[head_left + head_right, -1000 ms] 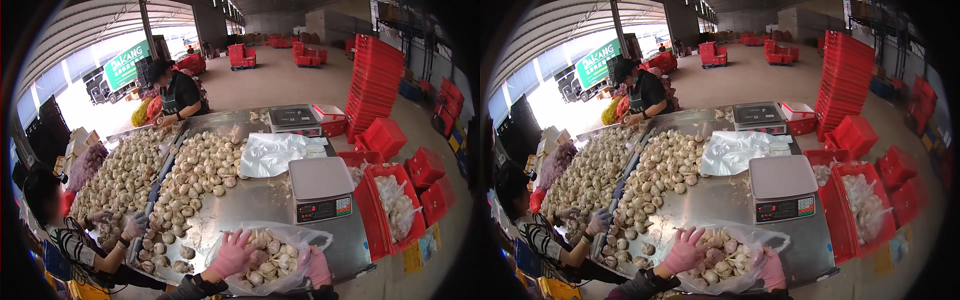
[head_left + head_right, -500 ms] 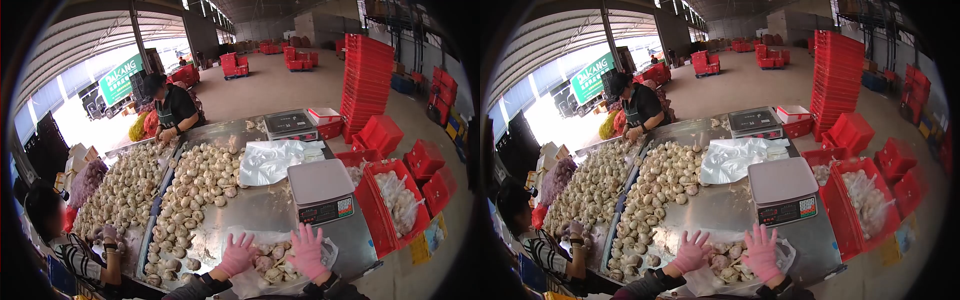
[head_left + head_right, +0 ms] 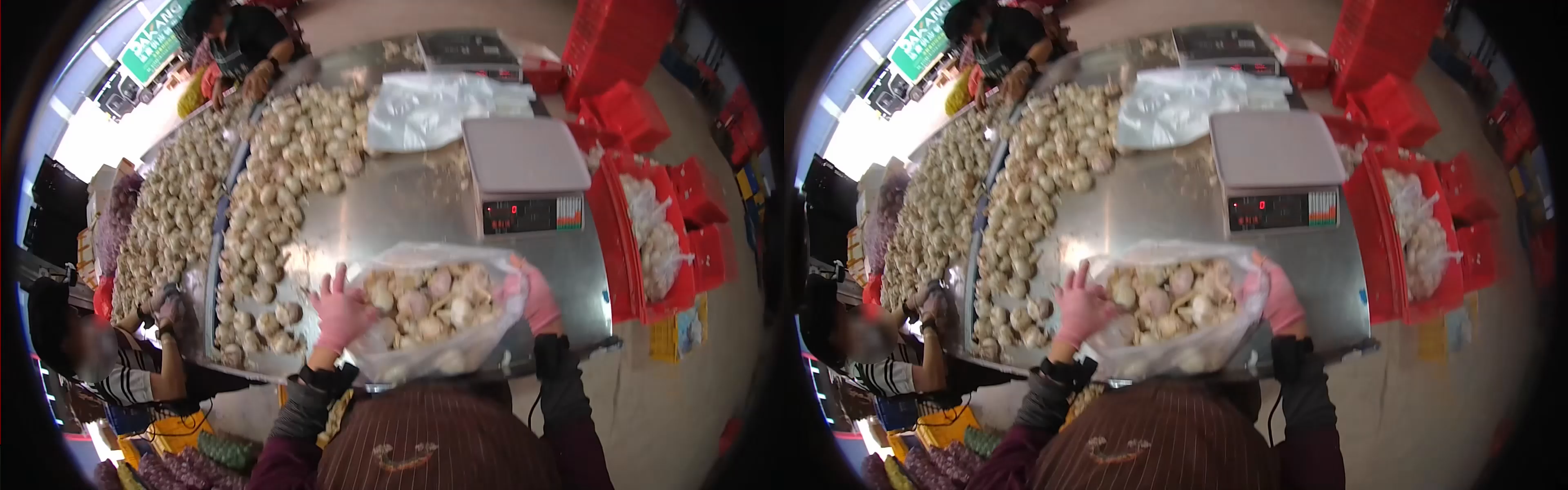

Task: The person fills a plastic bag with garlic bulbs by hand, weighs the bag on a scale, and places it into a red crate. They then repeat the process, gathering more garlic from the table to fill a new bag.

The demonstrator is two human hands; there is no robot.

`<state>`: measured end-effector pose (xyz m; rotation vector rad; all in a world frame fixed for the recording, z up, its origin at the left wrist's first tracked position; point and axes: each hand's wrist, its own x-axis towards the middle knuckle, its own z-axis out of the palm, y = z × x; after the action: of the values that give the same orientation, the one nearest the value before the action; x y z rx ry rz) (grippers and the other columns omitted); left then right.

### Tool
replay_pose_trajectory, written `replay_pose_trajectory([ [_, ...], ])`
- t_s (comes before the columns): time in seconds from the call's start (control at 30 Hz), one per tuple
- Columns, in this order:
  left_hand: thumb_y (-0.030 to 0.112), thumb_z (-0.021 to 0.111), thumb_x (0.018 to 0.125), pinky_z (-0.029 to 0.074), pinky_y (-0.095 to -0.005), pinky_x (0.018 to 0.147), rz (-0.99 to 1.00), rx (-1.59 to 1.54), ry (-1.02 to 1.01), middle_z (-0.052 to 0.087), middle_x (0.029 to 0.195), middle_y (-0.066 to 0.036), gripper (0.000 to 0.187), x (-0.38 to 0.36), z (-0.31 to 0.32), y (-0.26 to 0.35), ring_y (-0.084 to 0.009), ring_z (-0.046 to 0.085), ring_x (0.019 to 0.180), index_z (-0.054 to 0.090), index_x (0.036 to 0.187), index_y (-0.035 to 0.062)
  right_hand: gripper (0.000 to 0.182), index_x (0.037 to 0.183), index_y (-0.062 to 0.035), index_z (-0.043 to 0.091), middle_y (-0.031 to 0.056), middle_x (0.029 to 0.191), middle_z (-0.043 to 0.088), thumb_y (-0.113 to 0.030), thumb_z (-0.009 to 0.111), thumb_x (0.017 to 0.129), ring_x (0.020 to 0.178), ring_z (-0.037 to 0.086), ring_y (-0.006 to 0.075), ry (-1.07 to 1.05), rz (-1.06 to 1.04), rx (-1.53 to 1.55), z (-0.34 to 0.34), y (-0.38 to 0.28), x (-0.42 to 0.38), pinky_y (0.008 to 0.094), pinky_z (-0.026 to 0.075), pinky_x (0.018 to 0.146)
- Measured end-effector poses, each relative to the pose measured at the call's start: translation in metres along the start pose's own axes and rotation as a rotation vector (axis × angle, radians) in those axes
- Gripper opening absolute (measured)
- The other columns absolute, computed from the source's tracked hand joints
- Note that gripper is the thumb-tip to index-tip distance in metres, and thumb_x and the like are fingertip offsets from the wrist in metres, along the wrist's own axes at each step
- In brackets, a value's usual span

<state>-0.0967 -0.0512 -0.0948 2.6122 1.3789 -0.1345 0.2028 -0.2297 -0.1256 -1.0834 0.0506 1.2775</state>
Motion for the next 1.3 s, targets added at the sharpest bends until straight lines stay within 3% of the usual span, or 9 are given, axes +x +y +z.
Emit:
replay_pose_trajectory([
  [0.13,0.033,0.072,0.068,0.024,-0.0539,0.106,-0.029,-0.006,-0.123,0.043,0.139,-0.019,0.042,-0.034,0.030,-0.080,-0.0385,0.039,0.127,0.065,0.105,0.0153,0.027,0.089,-0.0086,0.061,-0.0028,0.066,0.051,-0.036,0.058,0.089,0.052,0.049,0.0101,0.099,0.000,0.018,-0.033,0.028,-0.037,0.0248,0.043,0.048],
  [0.3,0.019,0.077,0.070,0.038,-0.0445,0.098,-0.181,-0.613,0.701,0.043,0.134,-0.025,0.050,-0.052,-0.011,0.008,-0.0373,0.043,0.123,0.058,0.111,-0.0033,0.031,0.101,-0.0034,0.062,-0.0020,0.077,0.057,-0.031,0.062,0.087,0.061,0.048,0.0036,0.117,-0.319,-0.654,0.011,0.046,-0.065,0.0206,0.039,0.054],
  [0.37,0.019,0.072,0.077,0.047,-0.0389,0.088,-0.249,-0.375,0.705,0.054,0.118,-0.020,0.046,-0.044,0.020,-0.001,-0.0289,0.053,0.109,0.055,0.111,-0.0073,0.030,0.097,-0.0004,0.063,-0.0013,0.082,0.060,-0.029,0.061,0.088,0.066,0.050,0.0063,0.117,-0.256,-0.656,0.041,0.023,-0.068,0.0223,0.041,0.060],
  [0.43,0.014,0.067,0.081,0.051,-0.0309,0.076,-0.571,-1.244,0.137,0.060,0.098,-0.010,0.036,-0.037,0.051,-0.032,-0.0192,0.060,0.090,0.057,0.111,-0.0040,0.029,0.095,0.0014,0.063,-0.0007,0.078,0.059,-0.027,0.058,0.090,0.068,0.051,0.0085,0.192,-0.096,-0.524,0.064,0.003,-0.061,0.0245,0.043,0.065],
  [0.53,0.007,0.059,0.084,0.050,-0.0243,0.064,-0.737,-1.650,0.267,0.060,0.083,-0.002,0.024,-0.039,0.087,-0.090,-0.0115,0.059,0.073,0.059,0.107,-0.0006,0.030,0.087,-0.0013,0.063,-0.0023,0.069,0.054,-0.029,0.055,0.094,0.066,0.047,0.0050,-0.007,-0.380,-0.827,0.107,0.020,-0.045,0.0217,0.038,0.061],
  [0.7,-0.004,0.046,0.083,0.045,-0.0200,0.059,-0.548,-1.521,0.676,0.059,0.081,0.000,0.020,-0.034,-0.020,-0.057,-0.0068,0.054,0.069,0.061,0.096,0.0011,0.028,0.080,-0.0044,0.063,-0.0078,0.068,0.046,-0.027,0.055,0.096,0.065,0.038,0.0028,-0.240,-0.154,-0.356,0.178,-0.007,-0.062,0.0207,0.032,0.058],
  [0.9,0.006,0.057,0.087,0.039,-0.0178,0.068,0.032,-1.383,0.541,0.060,0.083,0.001,0.016,-0.034,-0.102,0.040,-0.0044,0.050,0.073,0.063,0.100,-0.0015,0.022,0.091,-0.0002,0.064,-0.0096,0.073,0.048,-0.020,0.056,0.094,0.070,0.038,0.0007,-0.087,-0.249,-0.386,0.094,0.025,-0.034,0.0216,0.033,0.059],
  [1.03,0.009,0.062,0.086,0.038,-0.0189,0.067,-0.003,-1.363,0.393,0.059,0.081,0.003,0.015,-0.040,-0.115,0.076,-0.0046,0.051,0.072,0.061,0.097,-0.0010,0.019,0.096,0.0018,0.064,-0.0090,0.074,0.049,-0.013,0.053,0.093,0.070,0.039,0.0013,0.107,-0.456,-0.365,0.076,0.042,-0.014,0.0209,0.035,0.060],
  [1.3,-0.005,0.055,0.084,0.048,-0.0211,0.072,-0.354,-1.454,0.297,0.065,0.091,-0.003,0.024,-0.019,-0.071,-0.047,-0.0081,0.060,0.080,0.061,0.107,-0.0047,0.018,0.099,0.0021,0.064,-0.0090,0.075,0.051,-0.012,0.054,0.093,0.071,0.041,0.0016,0.206,-0.561,-0.432,0.038,0.033,0.004,0.0198,0.037,0.064],
])
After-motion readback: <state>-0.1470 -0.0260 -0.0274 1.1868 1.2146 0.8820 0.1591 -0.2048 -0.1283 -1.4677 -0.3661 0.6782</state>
